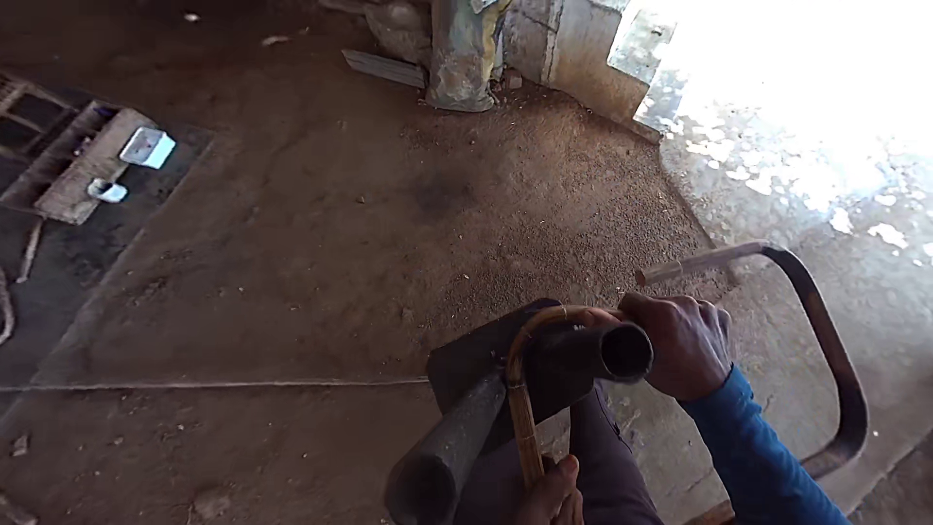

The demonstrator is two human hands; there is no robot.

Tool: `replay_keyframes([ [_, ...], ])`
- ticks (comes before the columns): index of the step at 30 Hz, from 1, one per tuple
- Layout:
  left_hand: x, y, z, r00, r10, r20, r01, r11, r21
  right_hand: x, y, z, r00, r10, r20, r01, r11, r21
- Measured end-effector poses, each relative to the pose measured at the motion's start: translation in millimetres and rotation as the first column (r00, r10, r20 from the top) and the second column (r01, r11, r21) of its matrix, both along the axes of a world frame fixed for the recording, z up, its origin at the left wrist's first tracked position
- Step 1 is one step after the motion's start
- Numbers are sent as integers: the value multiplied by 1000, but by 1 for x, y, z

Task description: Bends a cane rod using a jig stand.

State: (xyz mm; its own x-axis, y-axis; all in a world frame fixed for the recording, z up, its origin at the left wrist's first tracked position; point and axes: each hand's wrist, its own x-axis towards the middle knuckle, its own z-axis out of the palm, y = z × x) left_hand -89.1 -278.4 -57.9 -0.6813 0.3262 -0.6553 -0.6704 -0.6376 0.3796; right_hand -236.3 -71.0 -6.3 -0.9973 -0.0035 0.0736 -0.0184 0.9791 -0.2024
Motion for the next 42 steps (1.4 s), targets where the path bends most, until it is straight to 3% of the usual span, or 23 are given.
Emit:
replay_keyframes([
  [7, 6, -3, -13, 995, 32, -96, -36, 999, -35, 60, -30, -30, 968, -225, -111, 212, 970, -117],
  [9, 12, -5, -11, 995, 36, -89, -37, 999, -10, 70, -30, -27, 978, -191, -84, 181, 977, -110],
  [12, 11, -10, -13, 995, 18, -102, -15, 999, 36, 44, -12, -20, 991, -48, -124, 38, 996, -85],
  [17, -12, -1, 15, 998, 2, 60, 3, 997, -74, 2, 15, -7, 995, 95, -17, -96, 995, -29],
  [27, -23, -15, 19, 996, -55, 74, 67, 983, -174, 22, 2, -10, 995, -102, 19, 103, 994, -35],
  [33, -14, -18, 2, 999, -23, -31, 16, 977, -215, 84, -40, -34, 937, -350, -8, 347, 932, -103],
  [37, -16, -21, 9, 999, -40, -4, 38, 979, -199, 72, -25, -27, 971, -239, -32, 235, 967, -95],
  [39, -19, -18, 15, 997, -70, 38, 76, 975, -208, 47, -5, -20, 992, -120, -27, 116, 987, -107],
  [42, -3, 3, 7, 999, -4, 34, 8, 993, -117, 10, 18, -12, 992, 106, 66, -100, 990, -99],
])
